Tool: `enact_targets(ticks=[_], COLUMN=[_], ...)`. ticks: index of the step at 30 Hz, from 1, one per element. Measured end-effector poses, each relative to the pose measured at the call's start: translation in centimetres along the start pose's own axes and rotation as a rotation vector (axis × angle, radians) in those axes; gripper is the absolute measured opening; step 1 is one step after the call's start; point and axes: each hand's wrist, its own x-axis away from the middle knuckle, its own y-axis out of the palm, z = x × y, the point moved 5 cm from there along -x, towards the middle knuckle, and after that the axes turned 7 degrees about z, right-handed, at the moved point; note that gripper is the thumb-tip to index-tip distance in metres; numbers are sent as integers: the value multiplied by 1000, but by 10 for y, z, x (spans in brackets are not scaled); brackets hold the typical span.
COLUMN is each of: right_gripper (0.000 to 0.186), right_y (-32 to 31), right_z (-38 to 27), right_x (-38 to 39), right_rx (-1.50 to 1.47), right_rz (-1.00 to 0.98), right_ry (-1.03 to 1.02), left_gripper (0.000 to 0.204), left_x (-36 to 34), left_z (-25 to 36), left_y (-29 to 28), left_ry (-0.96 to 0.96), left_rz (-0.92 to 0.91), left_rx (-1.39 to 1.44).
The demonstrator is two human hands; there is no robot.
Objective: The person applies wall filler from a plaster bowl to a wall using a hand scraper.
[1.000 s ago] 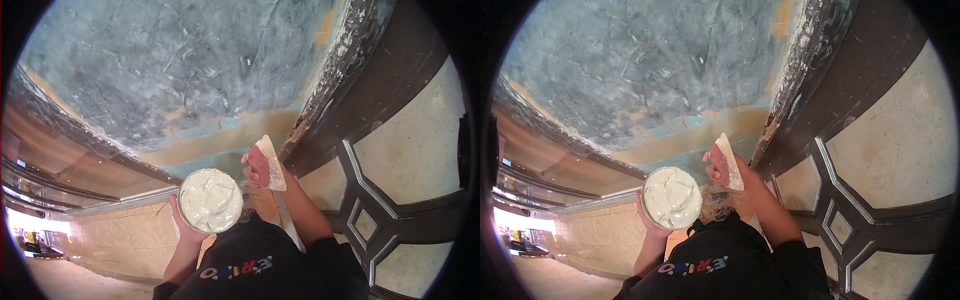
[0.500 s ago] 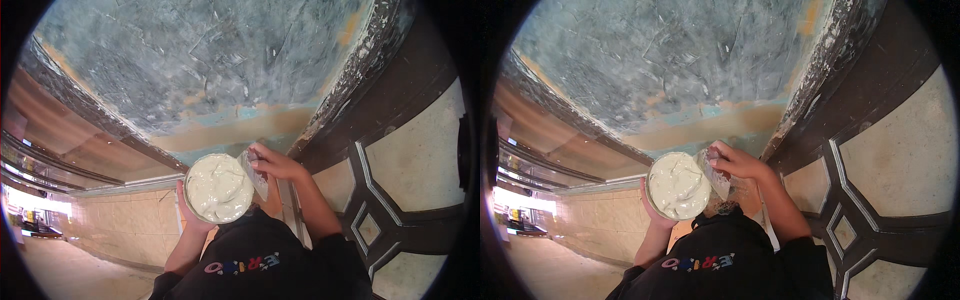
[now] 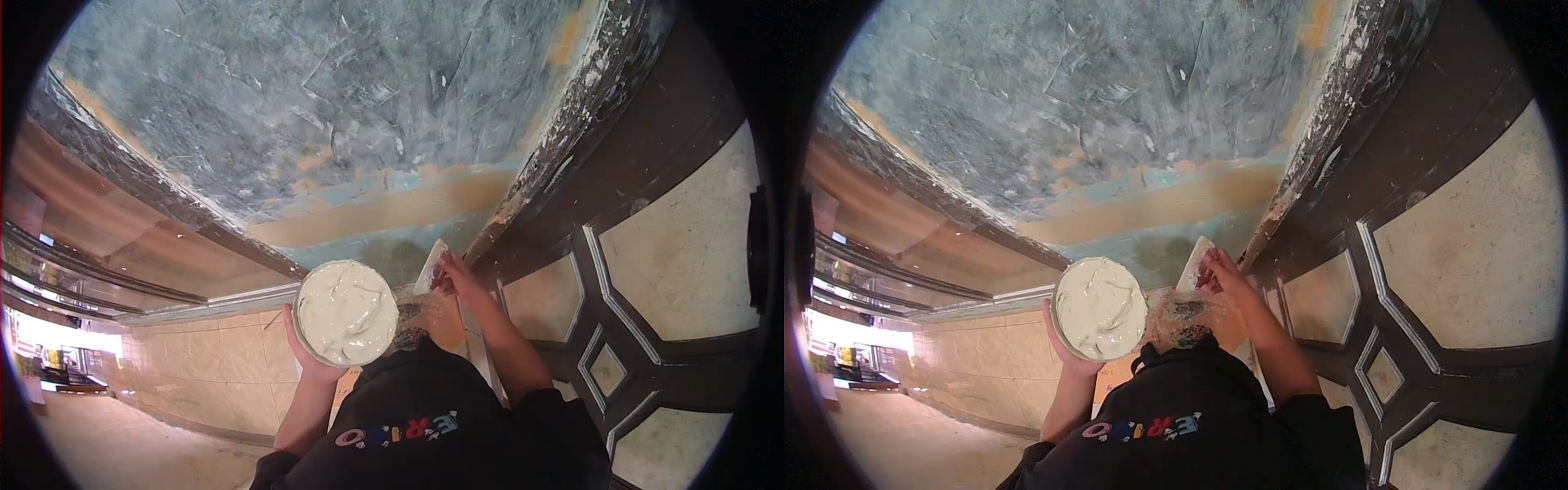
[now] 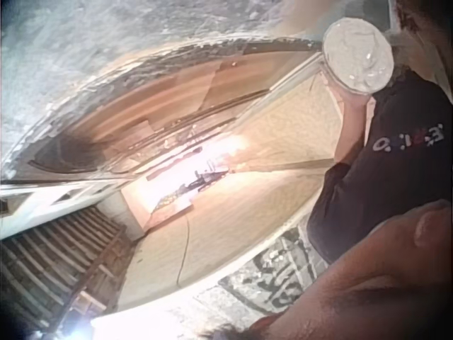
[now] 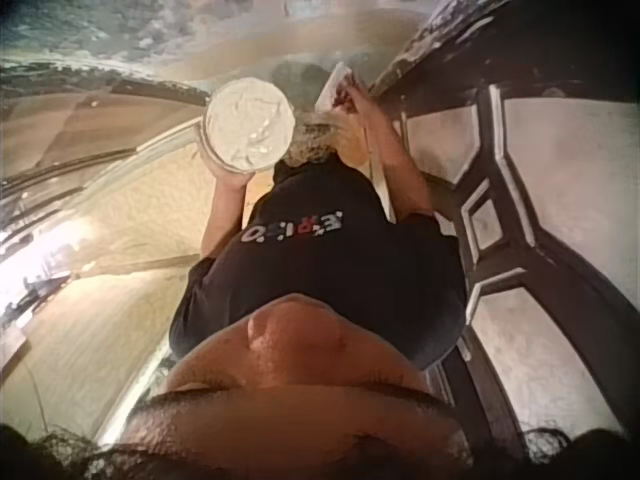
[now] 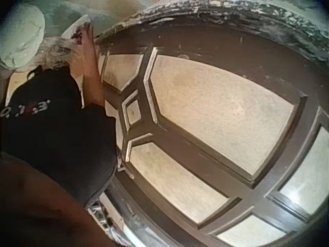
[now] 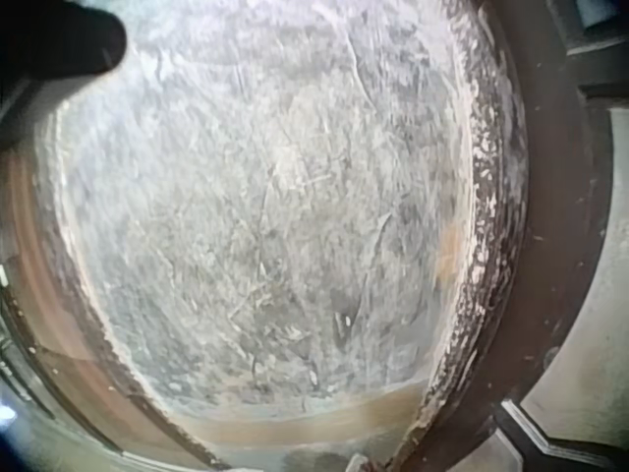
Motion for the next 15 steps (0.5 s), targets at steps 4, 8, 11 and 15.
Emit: enact_targets(ticks=[4, 8, 11, 15], right_gripper=[30, 37, 43, 41], right_y=[15, 33, 51, 45], right_z=[31, -1, -38, -20], right_x=[-14, -35, -48, -78], right_rx=[-441, -472, -476, -500], right_rz=[203, 363, 386, 533], right_ry=[110, -70, -172, -190], left_gripper=[75, 71, 70, 70], left_x=[6, 17, 27, 33], left_z=[10, 19, 35, 41], left_y=[-8, -15, -20, -29], left_ry=[144, 89, 312, 214], left_rz=[45, 36, 31, 43], left_rx=[-206, -96, -542, -338])
